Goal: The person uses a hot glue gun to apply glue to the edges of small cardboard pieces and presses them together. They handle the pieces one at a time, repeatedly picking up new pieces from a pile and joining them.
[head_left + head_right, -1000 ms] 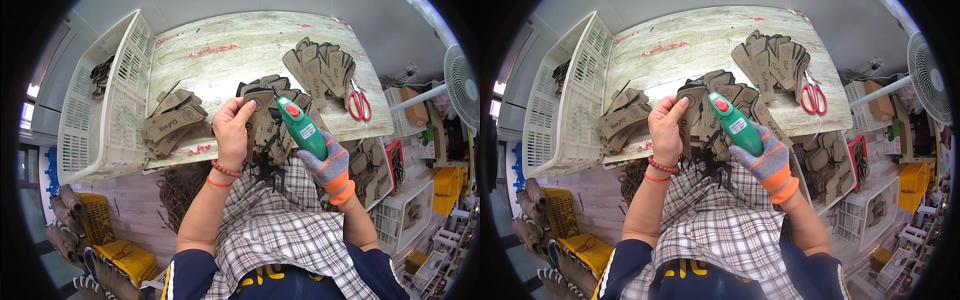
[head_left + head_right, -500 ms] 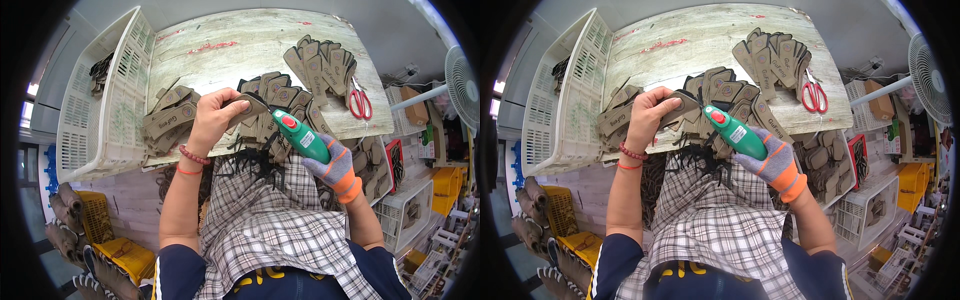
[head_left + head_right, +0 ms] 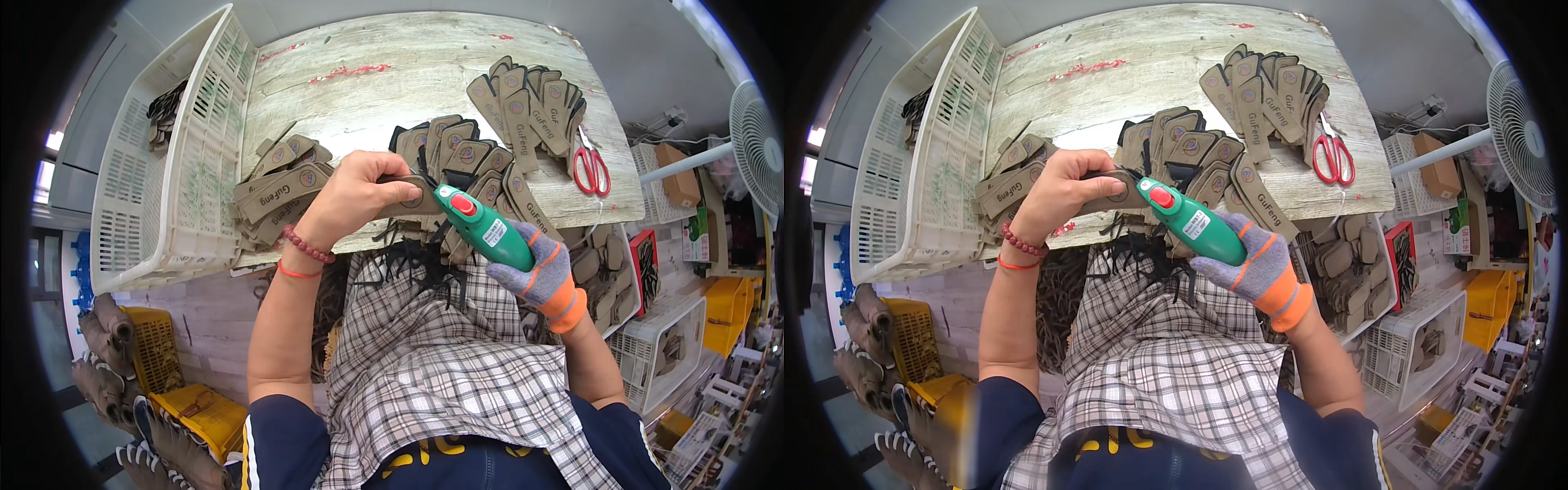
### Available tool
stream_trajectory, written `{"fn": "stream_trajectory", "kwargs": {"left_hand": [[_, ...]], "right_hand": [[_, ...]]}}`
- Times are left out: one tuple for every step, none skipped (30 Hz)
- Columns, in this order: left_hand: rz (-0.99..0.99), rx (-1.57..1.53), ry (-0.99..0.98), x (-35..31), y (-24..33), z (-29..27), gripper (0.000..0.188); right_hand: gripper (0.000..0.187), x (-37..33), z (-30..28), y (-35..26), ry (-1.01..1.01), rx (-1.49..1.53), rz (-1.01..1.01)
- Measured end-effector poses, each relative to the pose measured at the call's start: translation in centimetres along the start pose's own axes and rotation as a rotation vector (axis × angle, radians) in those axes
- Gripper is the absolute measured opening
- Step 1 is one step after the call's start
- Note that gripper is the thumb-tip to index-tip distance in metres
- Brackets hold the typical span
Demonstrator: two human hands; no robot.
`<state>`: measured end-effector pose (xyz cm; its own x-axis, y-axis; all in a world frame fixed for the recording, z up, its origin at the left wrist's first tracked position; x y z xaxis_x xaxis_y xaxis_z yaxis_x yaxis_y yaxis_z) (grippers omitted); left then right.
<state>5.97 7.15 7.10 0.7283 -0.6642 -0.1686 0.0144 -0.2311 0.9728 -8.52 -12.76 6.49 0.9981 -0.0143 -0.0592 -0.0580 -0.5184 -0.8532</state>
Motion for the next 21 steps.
{"fn": "stream_trajectory", "kwargs": {"left_hand": [[-0.008,0.004,-0.018,0.0,0.1,0.1,0.01],[-0.014,-0.008,-0.022,0.0,0.0,0.2,0.009],[-0.02,-0.02,-0.026,0.0,0.0,0.3,0.008],[-0.025,-0.032,-0.031,0.0,0.0,0.3,0.008],[-0.055,-0.039,-0.025,-0.2,0.0,0.2,0.007],[-0.085,-0.047,-0.019,-0.6,0.0,-0.2,0.006],[-0.114,-0.051,-0.012,-1.0,0.1,-0.8,0.005],[-0.041,0.028,0.009,-1.6,0.7,-2.0,0.006],[-0.07,0.005,0.067,-2.1,0.3,-3.6,0.007],[-0.099,-0.021,0.126,-2.6,-0.2,-5.2,0.008],[-0.05,0.099,0.226,-2.8,-0.5,-6.6,0.009],[-0.001,0.22,0.326,-3.0,-1.1,-7.8,0.009],[0.05,0.34,0.424,-3.0,-1.2,-8.5,0.01],[0.016,0.479,0.516,-3.0,-1.4,-9.0,0.01],[-0.02,0.618,0.607,-2.9,-1.4,-9.4,0.01],[-0.055,0.751,0.693,-2.9,-1.5,-9.5,0.01],[-0.059,0.794,0.673,-2.8,-1.6,-9.5,0.01],[0.026,0.892,0.755,-3.0,-1.4,-9.9,0.01],[0.109,0.992,0.835,-3.4,-1.2,-10.3,0.011],[0.193,1.092,0.914,-4.0,-0.9,-10.6,0.011],[0.19,1.058,0.886,-4.3,-1.0,-11.1,0.011]], "right_hand": [[0.062,0.1,0.0,-0.2,-0.004,-0.003,-0.007],[0.062,0.3,0.1,-0.3,-0.002,0.021,0.0],[0.062,0.4,0.3,-0.5,0.0,0.045,0.007],[0.062,0.5,0.4,-0.6,0.002,0.07,0.013],[0.062,0.5,0.5,-0.6,0.02,0.063,0.008],[0.062,0.5,0.6,-0.4,0.038,0.057,0.003],[0.062,0.5,0.7,-0.3,0.058,0.053,-0.005],[0.061,0.4,0.6,0.0,0.064,0.047,0.021],[0.061,0.1,0.3,0.6,0.071,0.04,0.047],[0.06,-0.2,0.0,1.0,0.076,0.032,0.073],[0.057,-0.3,0.0,1.2,0.091,0.044,0.106],[0.056,-0.5,-0.2,1.2,0.108,0.018,0.088],[0.055,-0.6,-0.3,1.4,0.125,-0.01,0.069],[0.055,-0.6,-0.3,1.4,0.142,-0.038,0.051],[0.054,-0.6,-0.1,1.5,0.143,-0.018,0.06],[0.053,-0.8,0.0,1.5,0.144,-0.024,0.052],[0.053,-1.0,0.2,1.7,0.144,-0.029,0.044],[0.053,-1.0,0.3,1.7,0.145,-0.034,0.037],[0.053,-1.1,0.4,1.8,0.142,-0.021,0.045],[0.053,-1.2,0.4,1.7,0.139,-0.008,0.054],[0.053,-1.2,0.4,1.7,0.135,0.005,0.062]]}}
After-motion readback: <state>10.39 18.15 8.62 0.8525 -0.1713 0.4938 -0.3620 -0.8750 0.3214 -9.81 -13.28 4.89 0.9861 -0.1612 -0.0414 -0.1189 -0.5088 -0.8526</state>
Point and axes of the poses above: each hand's wrist, its own x-axis towards the middle knuckle, its own z-axis out of the palm, y = z × x, the point moved 5 cm from there along x, towards the middle knuckle, and after that the axes turned 5 degrees about -x, right-handed, at the moved point
